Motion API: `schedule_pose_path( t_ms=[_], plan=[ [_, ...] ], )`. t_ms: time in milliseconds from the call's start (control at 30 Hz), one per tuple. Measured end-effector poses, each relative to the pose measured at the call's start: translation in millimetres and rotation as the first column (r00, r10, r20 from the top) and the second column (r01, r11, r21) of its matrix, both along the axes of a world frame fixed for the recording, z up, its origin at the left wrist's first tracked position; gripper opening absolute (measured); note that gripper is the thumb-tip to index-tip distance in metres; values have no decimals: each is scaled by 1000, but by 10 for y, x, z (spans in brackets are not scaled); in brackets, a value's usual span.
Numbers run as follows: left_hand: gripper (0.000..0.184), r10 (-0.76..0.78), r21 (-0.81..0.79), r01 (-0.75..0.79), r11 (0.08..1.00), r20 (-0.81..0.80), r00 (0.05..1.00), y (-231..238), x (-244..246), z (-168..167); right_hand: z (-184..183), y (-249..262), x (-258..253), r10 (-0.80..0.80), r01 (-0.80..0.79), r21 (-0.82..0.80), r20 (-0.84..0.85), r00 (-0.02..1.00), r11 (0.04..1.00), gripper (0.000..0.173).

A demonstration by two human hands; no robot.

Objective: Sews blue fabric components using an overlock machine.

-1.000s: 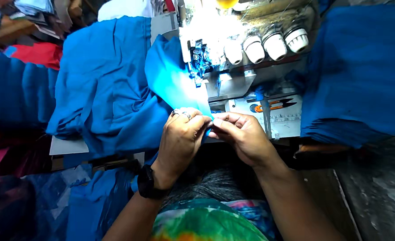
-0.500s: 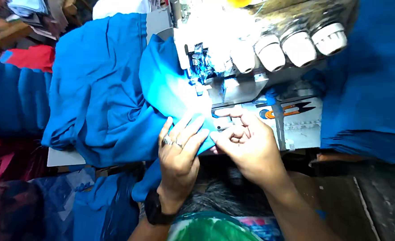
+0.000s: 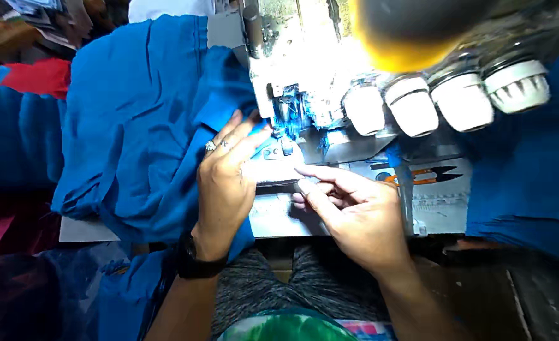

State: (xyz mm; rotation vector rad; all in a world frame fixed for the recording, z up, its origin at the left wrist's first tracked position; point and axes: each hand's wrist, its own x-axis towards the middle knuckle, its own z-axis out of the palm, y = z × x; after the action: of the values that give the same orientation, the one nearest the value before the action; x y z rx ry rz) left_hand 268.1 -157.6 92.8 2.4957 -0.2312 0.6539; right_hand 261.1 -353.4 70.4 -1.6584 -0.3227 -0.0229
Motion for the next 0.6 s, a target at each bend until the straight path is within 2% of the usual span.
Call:
schedule_pose_path(
  t_ms=[200,300,467,600],
  plan=[
    [48,195,59,-193,979,-31,980,-37,-214,-34,-48,-109,-202,97,-93,66,-65,993,993,15],
    [46,219,49,-218,975,-19,975,-37,-415,-40,-99,-88,-302,131,-123,73,-102,986,990,15],
    [34,174,-29,-175,984,-55,983,-215,-785,-54,-73,-100,-281,98,-88,66,-167,981,994,14],
    [24,-36,-77,23,997,-180,983,-664,-824,-189,-34,-193,20,109,-121,-35,-244,964,992,16]
  ],
)
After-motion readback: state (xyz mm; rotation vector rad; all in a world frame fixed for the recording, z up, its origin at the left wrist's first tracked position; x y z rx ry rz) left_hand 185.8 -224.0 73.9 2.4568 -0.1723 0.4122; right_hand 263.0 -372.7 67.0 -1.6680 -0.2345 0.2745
